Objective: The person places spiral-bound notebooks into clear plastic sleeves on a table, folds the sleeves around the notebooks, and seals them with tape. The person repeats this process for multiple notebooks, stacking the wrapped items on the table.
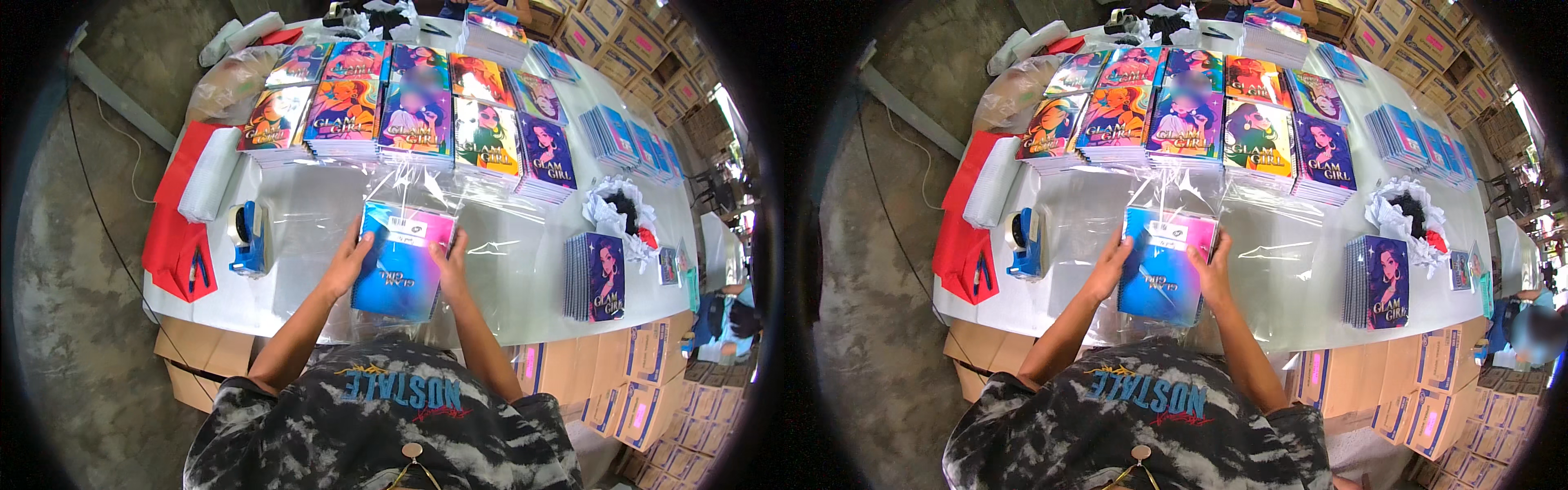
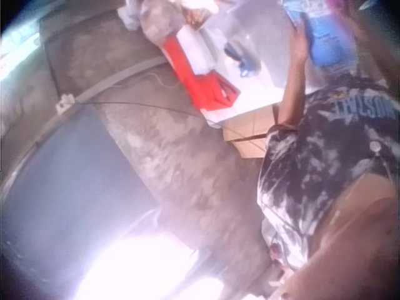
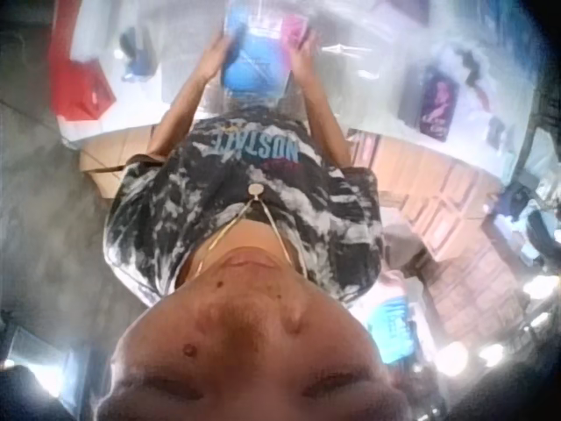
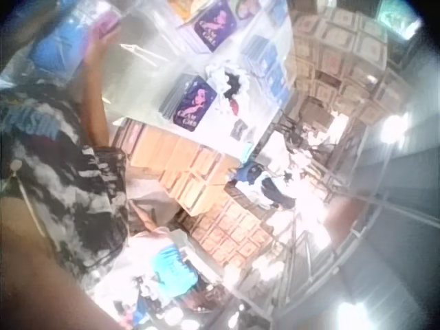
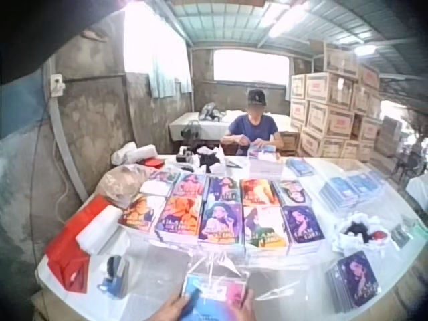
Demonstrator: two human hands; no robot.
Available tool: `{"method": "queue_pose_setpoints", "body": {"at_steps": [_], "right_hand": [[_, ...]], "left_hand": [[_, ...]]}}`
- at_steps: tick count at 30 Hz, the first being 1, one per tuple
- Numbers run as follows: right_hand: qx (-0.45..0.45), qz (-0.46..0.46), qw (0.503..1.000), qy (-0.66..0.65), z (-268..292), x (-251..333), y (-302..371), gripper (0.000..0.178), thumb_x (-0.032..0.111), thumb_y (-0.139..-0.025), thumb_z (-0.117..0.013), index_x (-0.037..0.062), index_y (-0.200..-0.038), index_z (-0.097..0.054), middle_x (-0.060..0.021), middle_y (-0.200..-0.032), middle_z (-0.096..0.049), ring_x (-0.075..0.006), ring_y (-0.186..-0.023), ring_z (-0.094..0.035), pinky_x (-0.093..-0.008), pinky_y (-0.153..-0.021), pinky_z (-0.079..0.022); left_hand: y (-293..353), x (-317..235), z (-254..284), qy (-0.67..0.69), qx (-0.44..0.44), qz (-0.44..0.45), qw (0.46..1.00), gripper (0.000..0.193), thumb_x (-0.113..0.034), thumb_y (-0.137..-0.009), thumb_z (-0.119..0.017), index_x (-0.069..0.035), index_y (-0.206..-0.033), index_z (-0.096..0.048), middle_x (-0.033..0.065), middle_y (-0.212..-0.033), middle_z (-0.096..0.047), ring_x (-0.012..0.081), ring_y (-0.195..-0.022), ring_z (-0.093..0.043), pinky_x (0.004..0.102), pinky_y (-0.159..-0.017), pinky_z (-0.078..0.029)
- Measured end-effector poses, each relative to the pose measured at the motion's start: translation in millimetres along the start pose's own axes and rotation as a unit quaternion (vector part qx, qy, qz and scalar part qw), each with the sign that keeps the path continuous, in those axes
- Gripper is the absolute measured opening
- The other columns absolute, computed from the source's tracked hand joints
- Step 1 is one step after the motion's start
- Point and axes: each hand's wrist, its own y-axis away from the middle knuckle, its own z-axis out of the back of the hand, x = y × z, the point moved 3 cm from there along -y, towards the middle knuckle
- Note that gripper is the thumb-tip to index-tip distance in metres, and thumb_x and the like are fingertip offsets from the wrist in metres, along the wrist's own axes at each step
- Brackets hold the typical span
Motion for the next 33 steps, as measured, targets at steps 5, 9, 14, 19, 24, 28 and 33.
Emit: {"method": "queue_pose_setpoints", "body": {"at_steps": [5, 9, 14, 19, 24, 28, 33], "right_hand": [[0.034, 0.167, 0.977, -0.13, -24.1, 101.3, 32.7, 0.081, 0.017, -0.067, -0.08, 0.0034, -0.128, -0.028, -0.0102, -0.117, -0.042, -0.0188, -0.108, -0.047, -0.0323, -0.09, -0.043], [0.03, 0.168, 0.984, -0.049, -29.2, 96.2, 15.4, 0.076, 0.015, -0.064, -0.082, 0.0039, -0.125, -0.037, -0.0075, -0.116, -0.045, -0.017, -0.101, -0.05, -0.0302, -0.086, -0.044], [-0.083, 0.231, 0.969, 0.02, -16.7, 125.6, 3.4, 0.009, -0.004, -0.074, -0.069, -0.0007, -0.082, -0.067, -0.0054, -0.084, -0.063, -0.0145, -0.081, -0.058, -0.0276, -0.075, -0.045], [-0.107, 0.383, 0.916, 0.04, -3.9, 155.4, 8.8, 0.028, 0.005, -0.073, -0.072, -0.0005, -0.099, -0.063, -0.009, -0.098, -0.06, -0.0184, -0.092, -0.057, -0.0311, -0.083, -0.042], [-0.181, 0.354, 0.912, -0.096, 10.8, 124.4, 29.1, 0.047, 0.013, -0.079, -0.066, -0.0017, -0.119, -0.047, -0.0133, -0.111, -0.053, -0.0226, -0.102, -0.053, -0.0356, -0.09, -0.038], [-0.278, 0.209, 0.934, -0.082, 33.9, 42.1, 51.7, 0.038, 0.009, -0.083, -0.059, -0.0011, -0.116, -0.046, -0.012, -0.108, -0.053, -0.021, -0.1, -0.051, -0.032, -0.087, -0.039], [0.093, 0.286, 0.907, 0.295, 9.1, 27.9, 86.8, 0.02, 0.007, -0.08, -0.061, 0.0057, -0.099, -0.062, -0.0086, -0.089, -0.06, -0.0225, -0.089, -0.055, -0.0345, -0.08, -0.042]], "left_hand": [[30.8, -82.7, 12.1, 0.058, 0.011, -0.18, 0.982, 0.061, -0.024, -0.082, -0.06, -0.003, -0.133, -0.034, 0.0119, -0.122, -0.048, 0.0193, -0.114, -0.044, 0.0327, -0.097, -0.033], [16.2, -82.0, 14.8, -0.002, -0.003, -0.193, 0.981, 0.036, -0.014, -0.084, -0.055, -0.004, -0.118, -0.054, 0.006, -0.113, -0.054, 0.0165, -0.104, -0.049, 0.0304, -0.091, -0.038], [18.7, -147.5, 34.9, -0.101, -0.038, -0.214, 0.971, 0.033, -0.027, -0.092, -0.049, -0.004, -0.112, -0.061, 0.01, -0.1, -0.061, 0.02, -0.095, -0.056, 0.0304, -0.083, -0.042], [21.5, -199.0, 49.0, -0.363, -0.088, -0.137, 0.918, 0.047, -0.038, -0.089, -0.053, -0.004, -0.121, -0.054, 0.0094, -0.076, -0.063, 0.0198, -0.072, -0.06, 0.031, -0.066, -0.046], [30.5, -200.8, 44.0, -0.413, 0.123, -0.069, 0.9, 0.051, -0.027, -0.084, -0.062, -0.001, -0.125, -0.048, 0.0083, -0.059, -0.057, 0.0144, -0.053, -0.054, 0.0296, -0.053, -0.045], [34.1, -222.6, 63.0, -0.277, -0.028, -0.105, 0.955, 0.046, -0.014, -0.083, -0.065, 0.0, -0.123, -0.049, 0.0063, -0.057, -0.056, 0.0094, -0.053, -0.052, 0.0257, -0.051, -0.044], [40.6, -224.2, 41.2, -0.527, 0.006, -0.102, 0.844, 0.055, -0.03, -0.082, -0.065, -0.004, -0.127, -0.047, 0.0063, -0.058, -0.058, 0.0181, -0.053, -0.057, 0.0316, -0.052, -0.042]]}}
